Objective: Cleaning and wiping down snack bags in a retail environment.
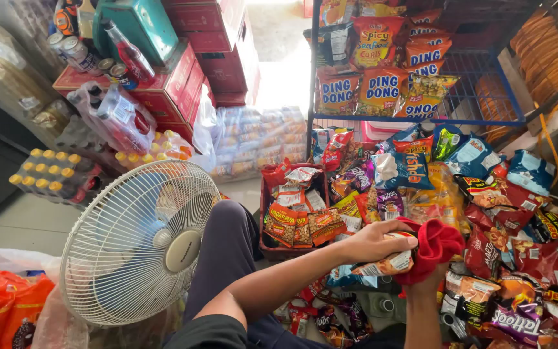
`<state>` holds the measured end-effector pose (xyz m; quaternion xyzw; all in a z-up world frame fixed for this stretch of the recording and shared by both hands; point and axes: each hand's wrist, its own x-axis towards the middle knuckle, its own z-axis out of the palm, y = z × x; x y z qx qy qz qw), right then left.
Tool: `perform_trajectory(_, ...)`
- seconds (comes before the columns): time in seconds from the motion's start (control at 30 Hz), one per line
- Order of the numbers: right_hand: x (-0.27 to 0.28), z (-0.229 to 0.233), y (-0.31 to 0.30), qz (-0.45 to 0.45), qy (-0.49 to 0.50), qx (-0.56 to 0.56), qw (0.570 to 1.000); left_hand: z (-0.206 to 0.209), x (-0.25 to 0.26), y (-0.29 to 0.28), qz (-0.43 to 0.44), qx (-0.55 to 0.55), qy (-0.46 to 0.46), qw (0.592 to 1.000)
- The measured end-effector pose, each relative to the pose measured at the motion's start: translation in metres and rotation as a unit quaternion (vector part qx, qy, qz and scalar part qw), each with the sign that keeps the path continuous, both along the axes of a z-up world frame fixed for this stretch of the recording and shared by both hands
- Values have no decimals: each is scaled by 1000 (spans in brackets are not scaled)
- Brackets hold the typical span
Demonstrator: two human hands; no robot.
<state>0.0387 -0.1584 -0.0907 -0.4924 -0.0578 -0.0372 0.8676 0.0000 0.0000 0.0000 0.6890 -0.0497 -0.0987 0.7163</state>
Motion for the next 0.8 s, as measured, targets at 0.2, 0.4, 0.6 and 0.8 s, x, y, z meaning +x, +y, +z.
perform_trajectory(0.2, 3, 9, 0, -76, -74, -65, 992, -26, 12, 17, -5, -81, 59, 995)
perform_trajectory(0.4, 7, 39, -9, -169, 7, 79, 983, -71, -9, 34, 144, -456, 175, 860)
perform_trajectory(0.6, -12, -1, 3, -231, -87, -201, 948, -99, -9, -27, 203, -281, -13, 938)
perform_trajectory(0.8, -43, 9, 29, -95, -66, -251, 961, -76, 50, 28, 342, -98, -87, 931)
